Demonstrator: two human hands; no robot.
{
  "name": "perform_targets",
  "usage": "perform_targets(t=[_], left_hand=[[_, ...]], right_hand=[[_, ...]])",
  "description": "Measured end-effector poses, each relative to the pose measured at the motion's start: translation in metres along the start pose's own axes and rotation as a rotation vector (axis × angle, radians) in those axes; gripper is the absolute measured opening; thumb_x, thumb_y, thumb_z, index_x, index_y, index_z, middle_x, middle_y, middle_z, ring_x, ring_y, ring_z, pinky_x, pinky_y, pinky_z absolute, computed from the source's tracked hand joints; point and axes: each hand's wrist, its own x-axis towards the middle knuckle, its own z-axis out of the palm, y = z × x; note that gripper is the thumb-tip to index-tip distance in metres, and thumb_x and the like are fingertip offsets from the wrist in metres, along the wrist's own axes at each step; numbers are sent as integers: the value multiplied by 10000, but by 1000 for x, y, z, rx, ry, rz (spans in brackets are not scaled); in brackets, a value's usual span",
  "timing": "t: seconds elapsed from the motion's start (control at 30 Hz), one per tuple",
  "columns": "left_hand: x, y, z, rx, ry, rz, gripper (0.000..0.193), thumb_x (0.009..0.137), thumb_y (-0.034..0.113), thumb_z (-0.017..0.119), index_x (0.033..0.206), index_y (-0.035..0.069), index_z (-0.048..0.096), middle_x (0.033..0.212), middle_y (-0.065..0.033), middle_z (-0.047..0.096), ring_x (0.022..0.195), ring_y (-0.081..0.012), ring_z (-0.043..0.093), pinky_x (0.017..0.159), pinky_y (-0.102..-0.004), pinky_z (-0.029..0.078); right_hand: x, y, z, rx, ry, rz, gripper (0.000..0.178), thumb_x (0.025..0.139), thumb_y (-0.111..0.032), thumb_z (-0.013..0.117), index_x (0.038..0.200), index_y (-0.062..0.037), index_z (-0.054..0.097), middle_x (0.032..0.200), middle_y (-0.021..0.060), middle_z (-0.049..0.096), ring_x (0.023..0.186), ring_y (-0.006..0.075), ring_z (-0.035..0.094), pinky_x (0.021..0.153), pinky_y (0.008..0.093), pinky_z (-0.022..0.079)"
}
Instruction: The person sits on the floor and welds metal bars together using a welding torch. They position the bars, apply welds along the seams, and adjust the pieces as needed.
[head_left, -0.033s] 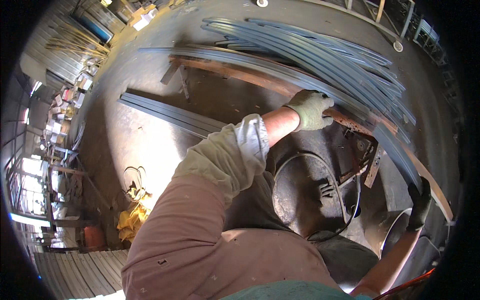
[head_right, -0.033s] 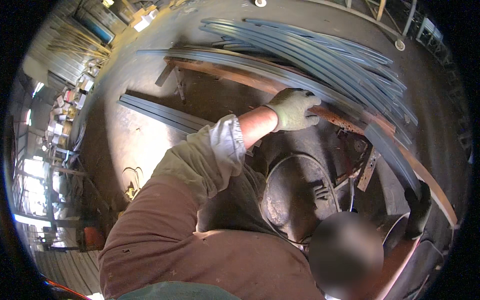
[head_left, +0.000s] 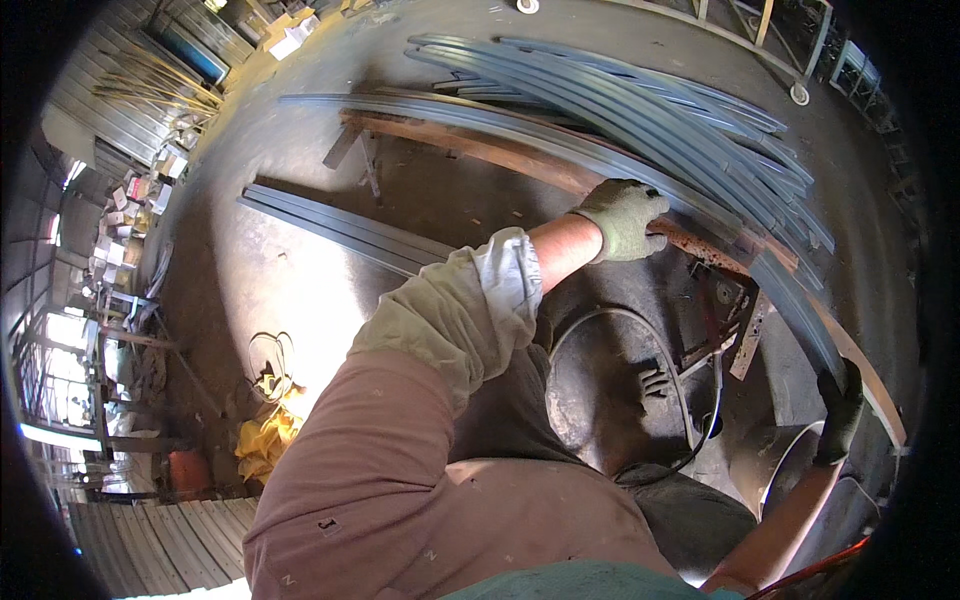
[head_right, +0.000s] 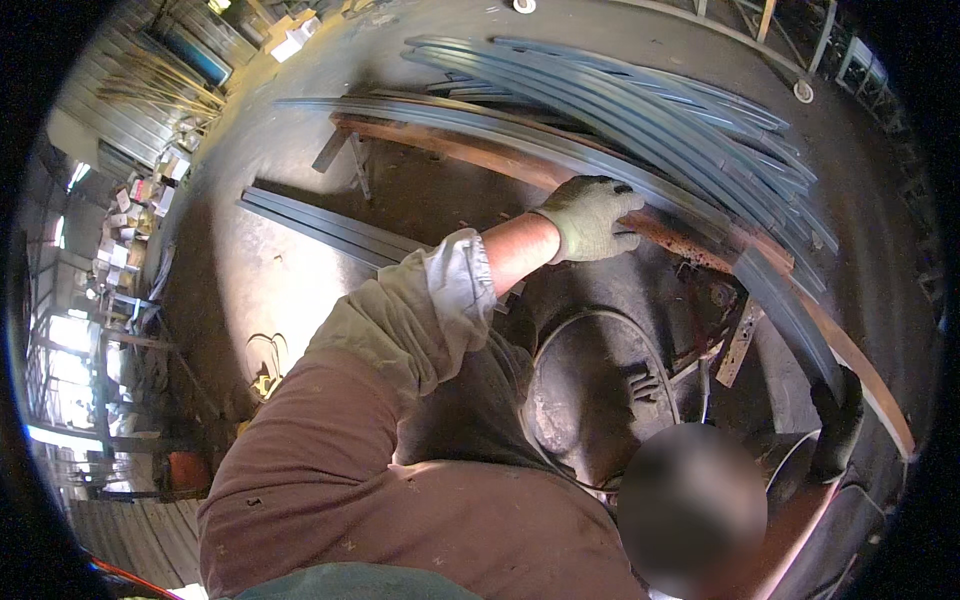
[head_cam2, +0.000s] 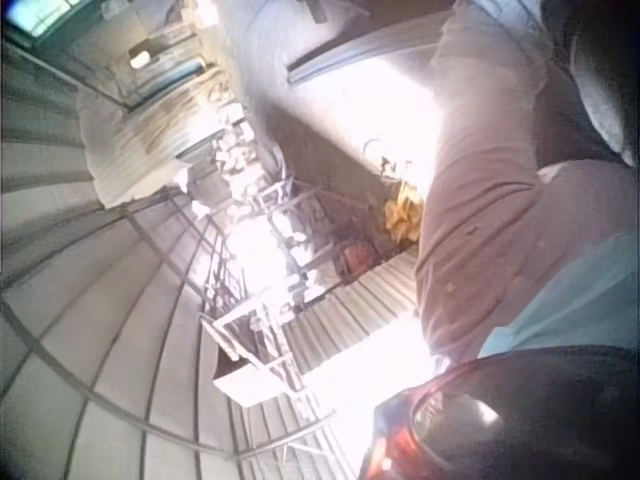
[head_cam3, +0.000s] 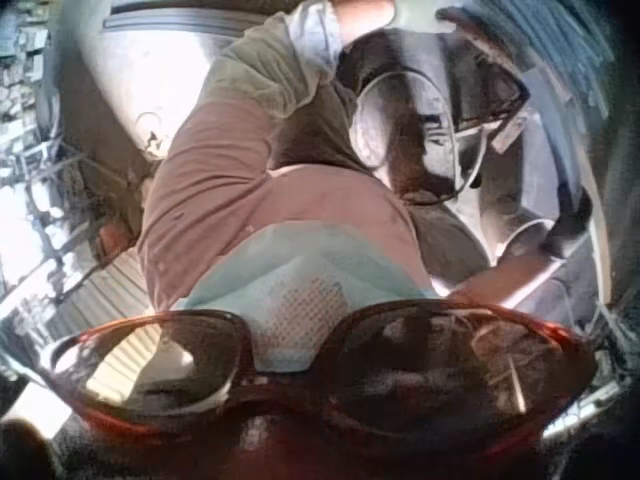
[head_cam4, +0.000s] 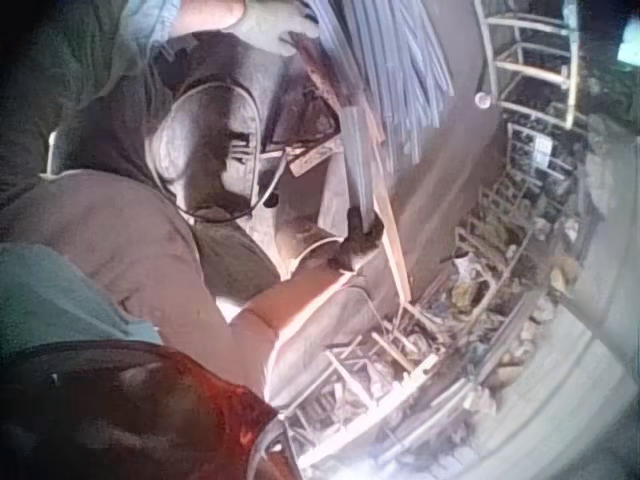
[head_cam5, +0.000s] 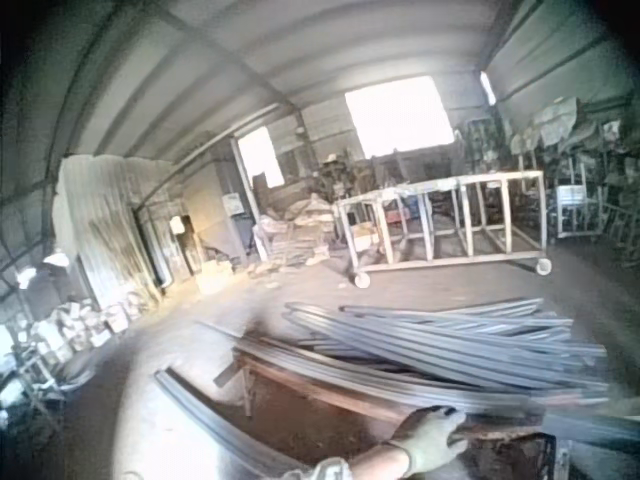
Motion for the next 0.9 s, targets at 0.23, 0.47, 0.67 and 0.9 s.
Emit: perform_targets(t=[0.23,0.47,0.67,0.9], left_hand=[[43,-43,57,113,112,-47,968,974,600,774,1737,88,470,1854,-198,342,1640,-454,444,1372,-580,343],[61,-89,94,299,210,18,983,1051,691,664,1779,90,388,1833,-216,387,1697,-450,337,1393,-595,223],[60,-108,92,281,348,163,854,1015,588,772,1696,130,537,1652,-188,593,1559,-425,514,1349,-605,312],[47,-141,82,226,445,117,768,998,558,806,1607,127,624,1603,-184,635,1510,-417,563,1334,-608,335]], right_hand=[[19,38,-2,44,13,58,505,949,-10,857,1434,9,720,1314,91,759,1221,202,690,1050,344,605],[23,10,26,105,75,66,461,953,29,850,1396,-31,738,1210,71,808,1020,153,777,896,306,636],[44,19,44,110,74,35,463,974,40,821,1418,1,700,1165,84,811,1009,177,788,891,320,652],[83,25,74,-58,62,-60,528,930,29,839,1435,-30,695,1321,123,769,1146,213,771,960,351,644]])
